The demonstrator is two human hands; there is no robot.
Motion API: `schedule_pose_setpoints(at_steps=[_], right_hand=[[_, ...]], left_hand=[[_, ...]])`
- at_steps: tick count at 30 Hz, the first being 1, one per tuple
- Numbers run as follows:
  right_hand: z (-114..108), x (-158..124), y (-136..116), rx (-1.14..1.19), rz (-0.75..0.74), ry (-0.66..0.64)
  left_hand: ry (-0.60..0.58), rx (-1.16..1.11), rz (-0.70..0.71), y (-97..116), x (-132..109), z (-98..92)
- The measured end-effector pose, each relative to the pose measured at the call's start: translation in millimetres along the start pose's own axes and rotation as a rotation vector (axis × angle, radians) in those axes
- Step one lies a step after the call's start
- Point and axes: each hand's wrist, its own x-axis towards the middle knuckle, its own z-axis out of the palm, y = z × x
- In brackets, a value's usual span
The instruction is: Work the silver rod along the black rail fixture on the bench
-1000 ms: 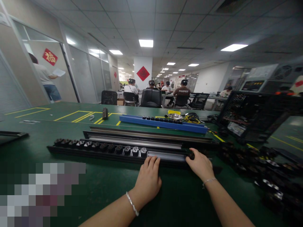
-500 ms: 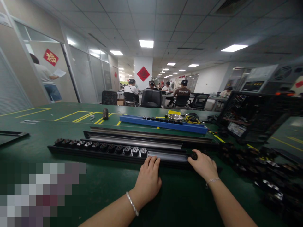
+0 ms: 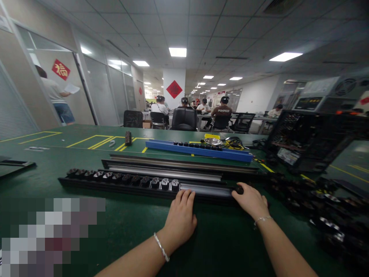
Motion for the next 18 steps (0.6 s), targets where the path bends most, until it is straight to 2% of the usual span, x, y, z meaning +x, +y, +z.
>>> schedule_pose_setpoints(at_steps=[4, 18], right_hand=[[3, 1, 3, -0.024, 0.029, 0.051], [-2, 9, 13, -0.019, 0.014, -0.033]], left_hand=[[0.002, 0.001, 0.005, -1, 0, 1.2], [0.038, 0.011, 0.029, -5, 0, 5.5]])
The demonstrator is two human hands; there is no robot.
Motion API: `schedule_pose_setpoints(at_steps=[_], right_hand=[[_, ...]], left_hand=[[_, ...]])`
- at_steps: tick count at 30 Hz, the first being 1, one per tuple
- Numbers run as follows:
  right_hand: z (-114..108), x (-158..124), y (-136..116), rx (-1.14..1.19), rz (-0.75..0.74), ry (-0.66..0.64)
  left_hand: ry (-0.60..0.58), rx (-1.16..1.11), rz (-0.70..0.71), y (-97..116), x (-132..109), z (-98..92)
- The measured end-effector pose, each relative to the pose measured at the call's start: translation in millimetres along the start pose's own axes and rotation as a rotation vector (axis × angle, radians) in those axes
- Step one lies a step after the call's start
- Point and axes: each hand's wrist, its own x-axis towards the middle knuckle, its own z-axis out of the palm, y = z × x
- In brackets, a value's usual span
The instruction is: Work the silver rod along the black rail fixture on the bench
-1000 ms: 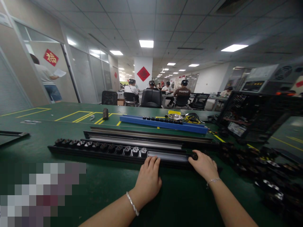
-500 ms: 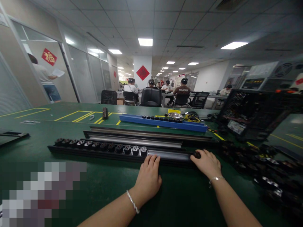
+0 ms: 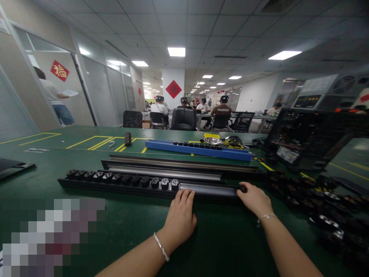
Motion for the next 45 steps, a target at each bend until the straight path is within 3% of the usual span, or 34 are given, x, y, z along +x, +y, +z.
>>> schedule_pose_setpoints(at_steps=[16, 25, 45], right_hand=[[8, 11, 21, 0.087, 0.036, 0.050], [19, 18, 33, 0.169, 0.147, 0.039], [16, 22, 38, 0.240, 0.106, 0.028]], left_hand=[[0.006, 0.004, 0.008, -1, 0, 2.0], [0.023, 0.005, 0.020, -3, 0, 3.7], [0.028, 0.006, 0.023, -2, 0, 2.5]])
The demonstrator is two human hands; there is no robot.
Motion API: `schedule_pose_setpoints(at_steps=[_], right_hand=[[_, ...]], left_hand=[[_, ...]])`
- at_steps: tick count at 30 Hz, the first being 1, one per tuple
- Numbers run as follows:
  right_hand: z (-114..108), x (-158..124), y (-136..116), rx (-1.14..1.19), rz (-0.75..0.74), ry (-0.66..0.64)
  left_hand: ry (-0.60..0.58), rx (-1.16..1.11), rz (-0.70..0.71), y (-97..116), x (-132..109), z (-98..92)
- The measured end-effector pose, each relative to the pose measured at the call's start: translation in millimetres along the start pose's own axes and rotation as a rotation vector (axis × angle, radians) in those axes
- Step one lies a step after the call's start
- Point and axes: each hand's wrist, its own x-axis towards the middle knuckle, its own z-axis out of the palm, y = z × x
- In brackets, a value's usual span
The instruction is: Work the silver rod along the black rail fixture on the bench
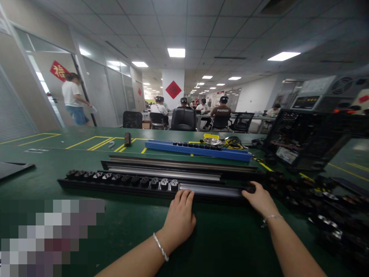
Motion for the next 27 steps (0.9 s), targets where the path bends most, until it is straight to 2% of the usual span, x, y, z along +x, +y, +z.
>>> schedule_pose_setpoints(at_steps=[7, 27], right_hand=[[-3, -1, 0, -0.006, 0.017, 0.000], [-10, -2, 0, -0.021, 0.019, 0.020]], left_hand=[[-0.035, -0.009, -0.030, 2, 1, -2.5], [-0.019, -0.004, -0.017, 3, 0, -2.4]])
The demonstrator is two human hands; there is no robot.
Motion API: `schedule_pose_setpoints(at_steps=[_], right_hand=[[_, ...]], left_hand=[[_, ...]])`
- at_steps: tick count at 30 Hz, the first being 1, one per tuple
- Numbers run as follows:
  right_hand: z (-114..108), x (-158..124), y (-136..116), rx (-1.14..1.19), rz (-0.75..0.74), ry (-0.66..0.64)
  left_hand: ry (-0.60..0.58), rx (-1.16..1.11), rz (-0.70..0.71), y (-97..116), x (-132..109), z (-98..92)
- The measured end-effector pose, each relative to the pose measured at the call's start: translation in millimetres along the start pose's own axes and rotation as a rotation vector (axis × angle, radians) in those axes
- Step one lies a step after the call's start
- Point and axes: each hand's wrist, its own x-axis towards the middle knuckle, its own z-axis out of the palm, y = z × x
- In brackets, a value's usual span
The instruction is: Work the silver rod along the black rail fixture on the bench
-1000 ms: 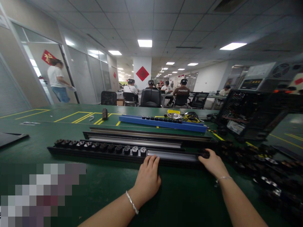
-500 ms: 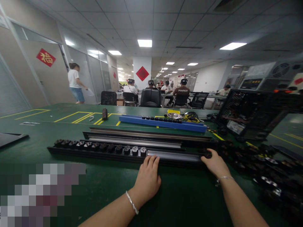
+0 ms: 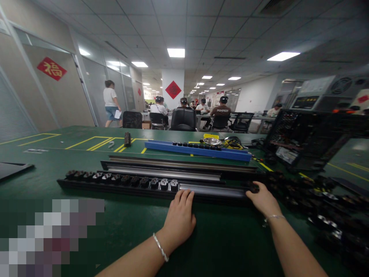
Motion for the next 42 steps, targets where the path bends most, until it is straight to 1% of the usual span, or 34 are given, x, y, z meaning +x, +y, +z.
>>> schedule_pose_setpoints(at_steps=[4, 13, 21, 27, 30, 33, 37, 42], right_hand=[[0, 2, 3, 0.010, 0.009, 0.008], [3, 10, 15, 0.055, 0.046, 0.045], [2, 8, 13, 0.093, 0.044, 0.065], [-2, 8, 14, 0.102, 0.074, 0.093], [-2, 11, 19, 0.106, 0.079, 0.111], [-1, 14, 24, 0.097, 0.090, 0.103], [-2, 15, 26, 0.072, 0.111, 0.093], [-5, 16, 30, 0.067, 0.138, 0.113]], left_hand=[[-0.032, 0.003, -0.019, 1, 0, -2.2], [-0.029, -0.003, -0.017, 1, 0, -2.6], [-0.010, -0.002, -0.002, 0, 0, -0.8], [-0.033, -0.010, -0.031, 1, 0, -3.0], [-0.029, -0.011, -0.022, 1, 0, -3.1], [-0.023, -0.010, -0.016, 0, 0, -2.3], [-0.010, -0.007, -0.006, -1, 0, -1.1], [0.011, 0.000, 0.008, -2, -1, 0.4]])
